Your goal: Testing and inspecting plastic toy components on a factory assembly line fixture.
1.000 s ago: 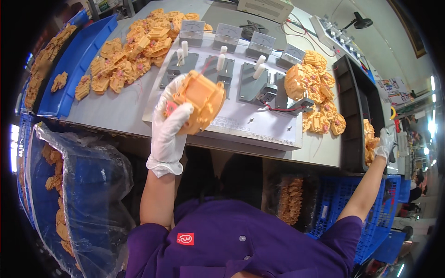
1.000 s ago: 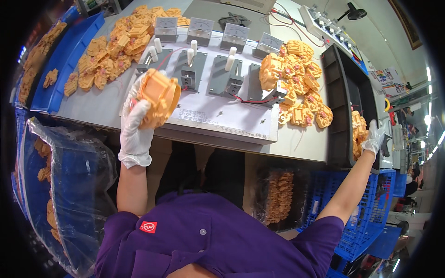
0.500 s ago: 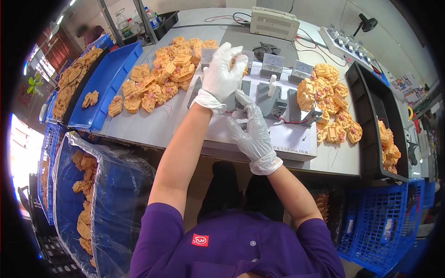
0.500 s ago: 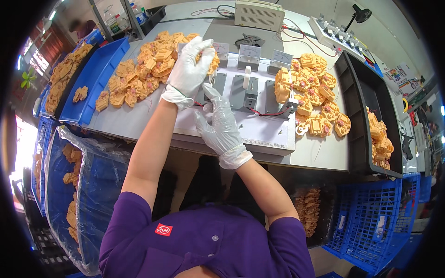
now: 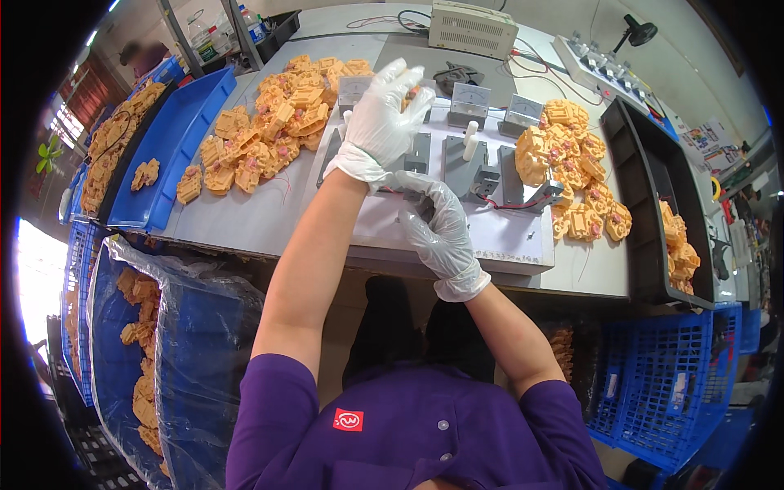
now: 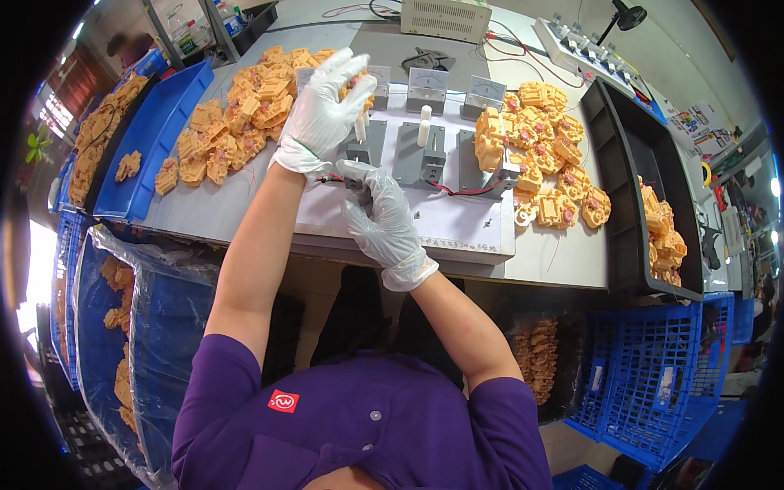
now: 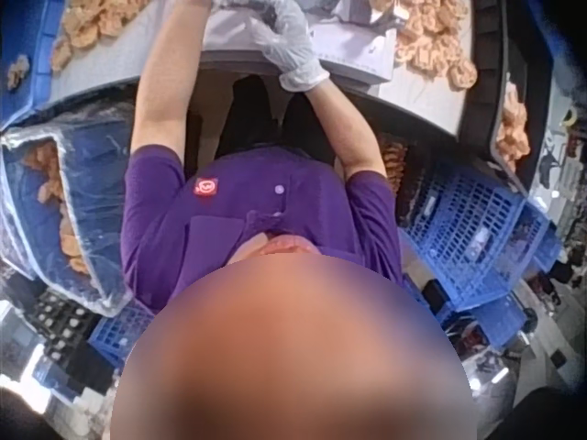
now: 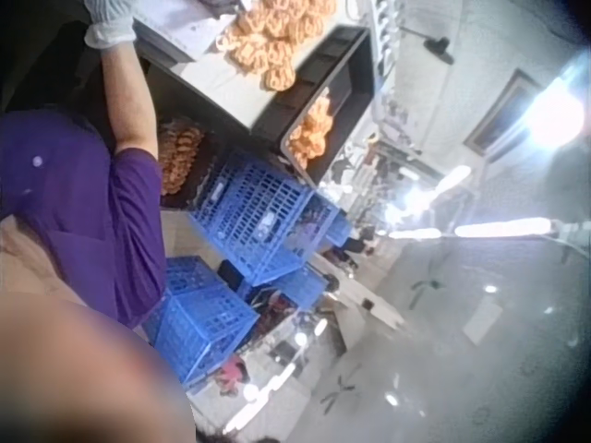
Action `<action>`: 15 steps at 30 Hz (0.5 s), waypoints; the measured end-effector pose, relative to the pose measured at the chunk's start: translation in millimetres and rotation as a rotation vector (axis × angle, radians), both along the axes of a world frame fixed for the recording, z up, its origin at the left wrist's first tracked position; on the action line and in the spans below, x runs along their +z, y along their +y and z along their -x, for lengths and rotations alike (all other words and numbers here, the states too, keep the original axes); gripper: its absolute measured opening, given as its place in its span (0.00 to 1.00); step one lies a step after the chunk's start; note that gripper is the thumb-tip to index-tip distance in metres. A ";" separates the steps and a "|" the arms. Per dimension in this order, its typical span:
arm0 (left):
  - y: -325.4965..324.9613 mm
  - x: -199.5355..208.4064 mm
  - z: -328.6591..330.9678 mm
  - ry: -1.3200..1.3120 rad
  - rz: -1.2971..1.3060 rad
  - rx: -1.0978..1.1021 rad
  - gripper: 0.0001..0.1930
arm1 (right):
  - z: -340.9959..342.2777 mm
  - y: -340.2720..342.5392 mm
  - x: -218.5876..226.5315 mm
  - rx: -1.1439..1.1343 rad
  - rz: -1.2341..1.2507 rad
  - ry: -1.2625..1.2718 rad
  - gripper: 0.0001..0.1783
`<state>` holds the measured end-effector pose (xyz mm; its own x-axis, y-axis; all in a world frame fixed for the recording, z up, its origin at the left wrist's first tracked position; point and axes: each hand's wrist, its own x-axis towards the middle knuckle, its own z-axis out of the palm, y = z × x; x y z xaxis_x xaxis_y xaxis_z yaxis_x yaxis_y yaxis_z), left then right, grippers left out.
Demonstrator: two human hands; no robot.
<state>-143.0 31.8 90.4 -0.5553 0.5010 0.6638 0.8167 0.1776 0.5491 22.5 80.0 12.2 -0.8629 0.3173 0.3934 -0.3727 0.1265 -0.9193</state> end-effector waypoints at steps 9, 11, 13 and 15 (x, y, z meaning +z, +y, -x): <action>-1.1 10.8 -13.1 -0.033 0.214 -0.073 0.23 | 0.4 6.9 -0.4 -0.001 0.016 0.007 0.24; -6.6 0.6 -2.2 -0.016 0.193 -0.052 0.24 | 3.4 5.7 0.6 -0.007 -0.001 0.025 0.23; -7.6 -19.6 -0.5 -0.012 0.237 -0.070 0.25 | 2.9 3.5 -0.3 -0.010 -0.021 0.040 0.23; -7.7 -34.1 -8.3 0.006 0.384 -0.047 0.25 | 1.3 3.6 -3.0 0.006 0.096 -0.001 0.22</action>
<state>-134.7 24.1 56.3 -0.5223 0.7385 0.4264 0.8318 0.3312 0.4454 21.1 83.6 9.3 -0.8653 0.3482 0.3605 -0.3722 0.0352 -0.9275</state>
